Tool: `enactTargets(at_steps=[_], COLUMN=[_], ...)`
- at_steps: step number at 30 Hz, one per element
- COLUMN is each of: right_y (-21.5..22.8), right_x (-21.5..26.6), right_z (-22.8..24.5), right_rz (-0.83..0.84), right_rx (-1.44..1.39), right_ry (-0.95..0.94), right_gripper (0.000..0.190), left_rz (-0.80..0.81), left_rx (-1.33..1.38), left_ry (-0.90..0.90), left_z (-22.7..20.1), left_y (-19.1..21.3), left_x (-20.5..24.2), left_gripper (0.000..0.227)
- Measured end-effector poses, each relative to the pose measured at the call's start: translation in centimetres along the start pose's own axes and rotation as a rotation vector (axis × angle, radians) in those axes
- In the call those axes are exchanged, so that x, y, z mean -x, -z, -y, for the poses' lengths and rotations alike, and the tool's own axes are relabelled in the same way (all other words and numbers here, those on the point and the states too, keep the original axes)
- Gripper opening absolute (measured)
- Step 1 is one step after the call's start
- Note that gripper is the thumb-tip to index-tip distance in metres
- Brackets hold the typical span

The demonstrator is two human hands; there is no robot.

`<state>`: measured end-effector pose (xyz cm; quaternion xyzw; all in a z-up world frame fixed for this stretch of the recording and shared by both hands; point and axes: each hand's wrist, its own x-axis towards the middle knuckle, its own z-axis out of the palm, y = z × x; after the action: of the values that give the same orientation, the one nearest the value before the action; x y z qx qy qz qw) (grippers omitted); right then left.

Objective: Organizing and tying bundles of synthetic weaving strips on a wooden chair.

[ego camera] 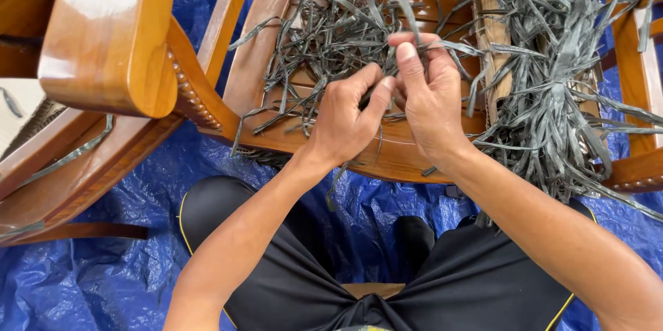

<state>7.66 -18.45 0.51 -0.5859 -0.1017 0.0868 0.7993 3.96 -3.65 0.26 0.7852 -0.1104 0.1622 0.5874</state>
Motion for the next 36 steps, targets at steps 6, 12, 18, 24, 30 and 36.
enactTargets(at_steps=[6, 12, 18, 24, 30, 36], right_y=[2.9, 5.6, 6.9, 4.6, 5.0, 6.3], right_x=[-1.0, -1.2, -0.3, 0.2, -0.6, -0.5], right_z=[0.5, 1.8, 2.9, 4.6, 1.6, 1.8], right_rz=[-0.106, -0.130, -0.101, 0.070, 0.022, -0.069], right_rx=[0.009, -0.108, -0.025, 0.035, -0.040, -0.040], right_ry=[0.158, 0.258, 0.388, 0.312, 0.043, 0.162], right_gripper=[0.023, 0.039, 0.052, 0.050, 0.035, 0.047], left_rz=[0.167, 0.283, -0.027, -0.247, -0.156, -0.007], left_rx=[-0.117, -0.238, -0.314, -0.617, 0.042, 0.373], left_ry=[-0.113, -0.222, -0.343, -0.322, -0.147, -0.071], left_z=[-0.8, -0.3, 2.9, 8.5, 7.3, 5.5], left_y=[-0.6, -0.5, -0.3, -1.6, 0.6, 2.5], left_x=[0.4, 0.0, -4.0, -7.9, -8.3, -6.8], left_gripper=[0.021, 0.024, 0.033, 0.065, 0.041, 0.041])
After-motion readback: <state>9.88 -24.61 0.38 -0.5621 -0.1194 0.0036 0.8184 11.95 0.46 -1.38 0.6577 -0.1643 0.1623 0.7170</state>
